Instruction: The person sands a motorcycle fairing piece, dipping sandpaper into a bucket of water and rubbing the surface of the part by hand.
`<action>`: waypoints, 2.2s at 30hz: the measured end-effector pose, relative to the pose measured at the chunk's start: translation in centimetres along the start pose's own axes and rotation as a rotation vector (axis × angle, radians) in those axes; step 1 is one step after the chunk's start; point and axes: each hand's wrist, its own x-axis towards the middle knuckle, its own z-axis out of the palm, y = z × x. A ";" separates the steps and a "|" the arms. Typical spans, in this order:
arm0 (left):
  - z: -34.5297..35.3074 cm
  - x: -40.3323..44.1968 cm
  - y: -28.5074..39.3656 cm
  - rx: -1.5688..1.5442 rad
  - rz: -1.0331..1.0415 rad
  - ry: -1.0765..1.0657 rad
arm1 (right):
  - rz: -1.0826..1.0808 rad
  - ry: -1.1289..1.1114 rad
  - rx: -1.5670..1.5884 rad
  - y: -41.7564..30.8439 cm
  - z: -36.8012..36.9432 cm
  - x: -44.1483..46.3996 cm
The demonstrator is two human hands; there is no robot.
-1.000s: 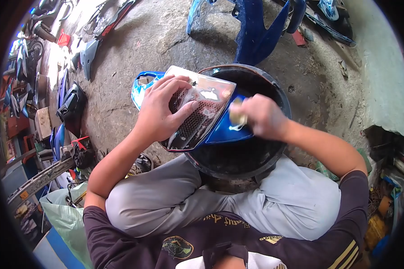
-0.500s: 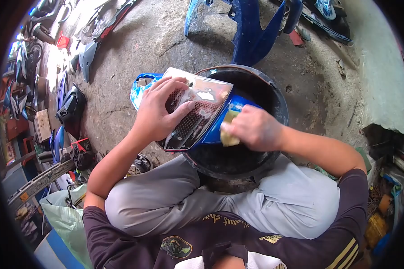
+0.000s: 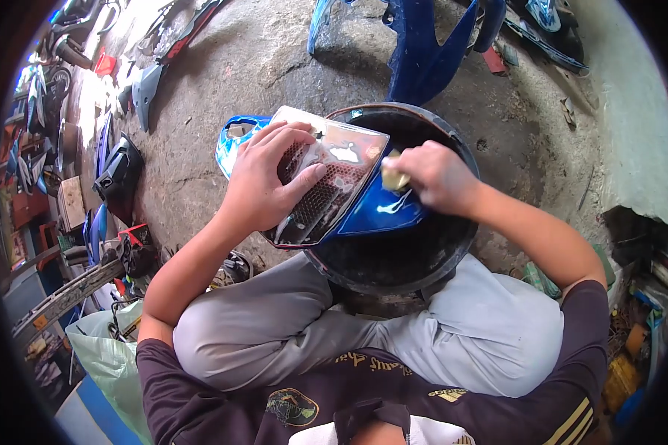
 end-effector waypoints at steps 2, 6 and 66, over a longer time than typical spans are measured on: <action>0.4 -0.1 -0.3 0.053 0.023 0.047 | 0.028 -0.075 -0.097 0.2 0.0 -0.8; 0.5 0.1 -0.6 0.049 0.033 0.051 | -0.270 -0.051 0.041 -6.1 0.2 -0.1; -0.3 -0.7 0.5 0.368 0.123 0.014 | 0.450 0.062 0.160 -7.2 -8.7 -2.0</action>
